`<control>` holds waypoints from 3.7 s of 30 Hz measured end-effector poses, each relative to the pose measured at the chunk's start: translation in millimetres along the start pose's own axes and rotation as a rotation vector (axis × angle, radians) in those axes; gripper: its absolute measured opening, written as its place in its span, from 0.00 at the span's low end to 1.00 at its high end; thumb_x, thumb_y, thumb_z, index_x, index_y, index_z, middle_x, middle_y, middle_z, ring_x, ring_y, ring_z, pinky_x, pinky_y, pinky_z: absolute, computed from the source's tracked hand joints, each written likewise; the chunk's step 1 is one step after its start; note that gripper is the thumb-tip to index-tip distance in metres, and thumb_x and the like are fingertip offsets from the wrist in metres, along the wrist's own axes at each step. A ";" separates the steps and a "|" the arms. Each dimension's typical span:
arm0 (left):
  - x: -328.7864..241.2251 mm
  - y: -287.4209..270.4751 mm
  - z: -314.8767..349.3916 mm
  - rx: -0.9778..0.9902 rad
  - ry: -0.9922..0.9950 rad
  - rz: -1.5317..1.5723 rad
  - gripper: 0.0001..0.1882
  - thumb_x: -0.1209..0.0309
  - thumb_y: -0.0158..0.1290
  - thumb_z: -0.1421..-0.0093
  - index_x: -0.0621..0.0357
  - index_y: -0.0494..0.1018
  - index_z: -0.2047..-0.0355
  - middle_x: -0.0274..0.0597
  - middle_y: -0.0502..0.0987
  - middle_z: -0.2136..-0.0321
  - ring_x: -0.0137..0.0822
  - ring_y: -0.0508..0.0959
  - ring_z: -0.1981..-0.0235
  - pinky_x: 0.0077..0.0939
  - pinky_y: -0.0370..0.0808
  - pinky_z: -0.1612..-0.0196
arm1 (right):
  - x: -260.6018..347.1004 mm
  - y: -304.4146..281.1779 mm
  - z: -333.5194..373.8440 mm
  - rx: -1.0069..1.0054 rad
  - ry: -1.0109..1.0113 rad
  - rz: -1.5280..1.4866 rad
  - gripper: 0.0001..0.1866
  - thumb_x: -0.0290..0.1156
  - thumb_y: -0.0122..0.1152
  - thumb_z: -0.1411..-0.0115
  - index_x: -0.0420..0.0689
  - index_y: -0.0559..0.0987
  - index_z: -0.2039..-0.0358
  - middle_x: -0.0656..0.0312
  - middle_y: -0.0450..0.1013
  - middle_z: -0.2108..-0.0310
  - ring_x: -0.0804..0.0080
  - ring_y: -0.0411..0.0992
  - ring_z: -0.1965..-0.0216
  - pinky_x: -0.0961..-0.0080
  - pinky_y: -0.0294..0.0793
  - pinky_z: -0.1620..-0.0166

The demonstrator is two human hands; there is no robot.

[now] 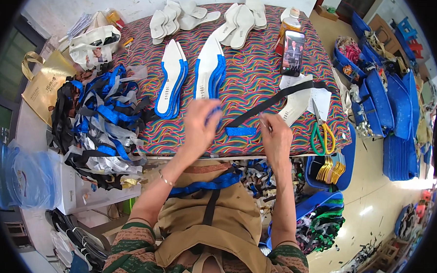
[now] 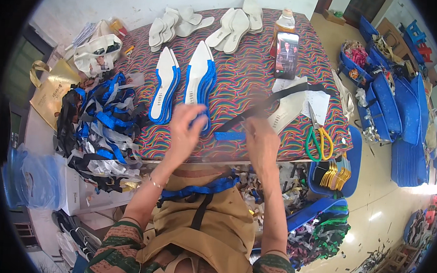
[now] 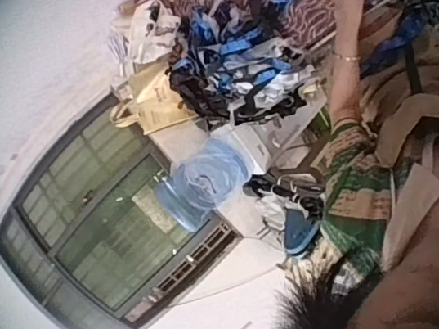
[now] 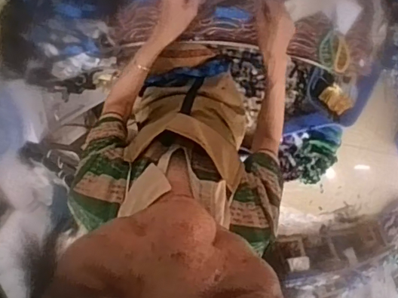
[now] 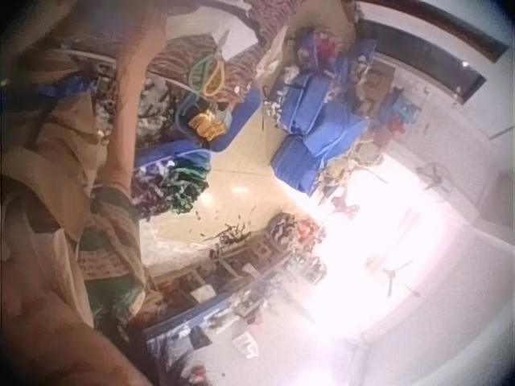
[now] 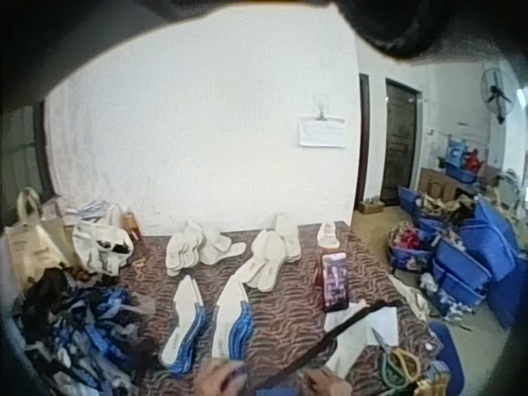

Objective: The person wraps a black elastic strap around the perimeter of white shoe insoles. They pick up insoles from a pile, wrap the strap around the edges, and place the finished items on a table.

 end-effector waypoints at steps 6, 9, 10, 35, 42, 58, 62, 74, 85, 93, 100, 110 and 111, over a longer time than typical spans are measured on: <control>-37.2 61.5 32.5 0.371 0.163 -0.162 0.19 0.77 0.58 0.51 0.64 0.72 0.56 0.47 0.71 0.61 0.47 0.71 0.59 0.39 0.69 0.56 | -28.1 34.1 -38.6 0.125 -0.202 0.446 0.14 0.20 0.57 0.49 0.43 0.76 0.59 0.54 0.71 0.54 0.50 0.76 0.69 0.61 0.76 0.70; -31.6 62.2 33.6 0.354 0.155 -0.170 0.16 0.80 0.57 0.51 0.62 0.72 0.60 0.47 0.69 0.67 0.47 0.70 0.63 0.39 0.68 0.60 | -48.1 47.6 -41.2 0.213 -0.201 0.472 0.10 0.21 0.58 0.48 0.43 0.73 0.64 0.55 0.70 0.56 0.51 0.76 0.70 0.59 0.76 0.70; -30.1 59.9 33.8 0.337 0.132 -0.155 0.16 0.80 0.57 0.51 0.62 0.72 0.60 0.47 0.69 0.68 0.47 0.70 0.63 0.39 0.68 0.60 | -51.3 50.5 -43.8 0.239 -0.202 0.456 0.09 0.21 0.58 0.49 0.43 0.73 0.65 0.55 0.71 0.57 0.51 0.76 0.71 0.59 0.76 0.71; -149.0 68.5 29.7 0.884 -0.906 2.085 0.13 0.61 0.48 0.33 0.60 0.68 0.63 0.30 0.59 0.85 0.28 0.60 0.84 0.26 0.60 0.77 | 3.0 -76.6 72.2 0.079 0.541 -1.072 0.18 0.34 0.56 0.36 0.32 0.77 0.54 0.73 0.66 0.80 0.90 0.52 0.85 0.86 0.46 0.81; -157.5 110.9 31.2 1.040 -0.838 1.886 0.11 0.67 0.47 0.33 0.62 0.73 0.62 0.33 0.64 0.84 0.32 0.65 0.84 0.25 0.65 0.75 | -27.2 -85.8 62.8 -0.018 0.492 -1.328 0.07 0.28 0.61 0.41 0.37 0.75 0.71 0.58 0.73 0.80 0.87 0.54 0.87 0.88 0.49 0.84; -63.3 175.8 -39.1 0.422 -0.295 0.482 0.43 0.62 0.62 0.56 0.65 0.60 0.41 0.59 0.75 0.55 0.54 0.75 0.52 0.44 0.68 0.47 | -69.7 -125.7 28.0 -0.487 0.649 -1.135 0.03 0.26 0.56 0.40 0.45 0.73 0.65 0.66 0.68 0.82 0.90 0.49 0.89 0.89 0.43 0.86; -69.7 147.3 -29.5 0.270 -0.213 0.620 0.40 0.75 0.63 0.54 0.60 0.60 0.40 0.52 0.74 0.54 0.46 0.77 0.57 0.39 0.74 0.57 | -73.1 -127.2 6.1 -0.580 0.603 -1.035 0.08 0.24 0.59 0.41 0.44 0.77 0.60 0.72 0.65 0.82 0.92 0.50 0.88 0.89 0.42 0.85; -92.7 90.2 -47.4 0.211 -0.040 0.503 0.39 0.77 0.66 0.55 0.57 0.64 0.41 0.44 0.71 0.65 0.39 0.74 0.67 0.30 0.73 0.61 | -16.0 -114.9 -29.5 -0.415 0.403 -0.879 0.05 0.26 0.65 0.44 0.38 0.82 0.69 0.74 0.69 0.82 0.90 0.58 0.84 0.88 0.50 0.81; -171.6 11.0 -62.1 -0.299 0.609 0.216 0.24 0.79 0.59 0.58 0.61 0.78 0.55 0.41 0.71 0.62 0.40 0.75 0.67 0.31 0.75 0.69 | 28.0 -105.4 -25.8 -0.350 0.307 -0.748 0.06 0.26 0.61 0.39 0.37 0.82 0.67 0.71 0.75 0.76 0.89 0.67 0.76 0.89 0.64 0.74; -172.3 17.4 -52.5 -0.403 0.680 0.132 0.22 0.78 0.62 0.58 0.57 0.81 0.59 0.34 0.71 0.62 0.37 0.74 0.67 0.27 0.76 0.70 | 23.4 -105.6 -28.4 -0.353 0.342 -0.729 0.06 0.26 0.61 0.40 0.36 0.81 0.69 0.71 0.74 0.77 0.87 0.67 0.75 0.86 0.65 0.70; -167.1 21.6 -38.0 -0.445 0.607 0.162 0.18 0.79 0.64 0.56 0.55 0.81 0.61 0.36 0.72 0.62 0.39 0.75 0.61 0.29 0.79 0.65 | 22.0 -99.0 -30.8 -0.478 0.309 -0.658 0.06 0.26 0.60 0.40 0.35 0.80 0.70 0.70 0.74 0.76 0.87 0.67 0.73 0.86 0.66 0.69; -155.3 19.1 -47.1 -0.286 0.540 0.359 0.13 0.78 0.60 0.53 0.55 0.71 0.67 0.38 0.77 0.64 0.44 0.74 0.60 0.42 0.70 0.58 | 40.1 -112.2 -28.5 -0.114 0.143 -0.743 0.10 0.16 0.63 0.47 0.34 0.80 0.63 0.66 0.76 0.68 0.82 0.72 0.68 0.85 0.70 0.66; -155.8 19.8 -48.4 -0.256 0.504 0.352 0.12 0.78 0.60 0.53 0.55 0.72 0.68 0.38 0.77 0.65 0.44 0.74 0.61 0.41 0.69 0.58 | 37.9 -114.9 -29.2 -0.110 0.096 -0.717 0.12 0.15 0.63 0.49 0.34 0.80 0.62 0.64 0.76 0.70 0.81 0.72 0.68 0.84 0.71 0.65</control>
Point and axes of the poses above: each hand's wrist, its own z-axis away from the middle knuckle, its own y-axis out of the palm, x = y × z, the point moved 6 cm from there along -z, towards the middle knuckle
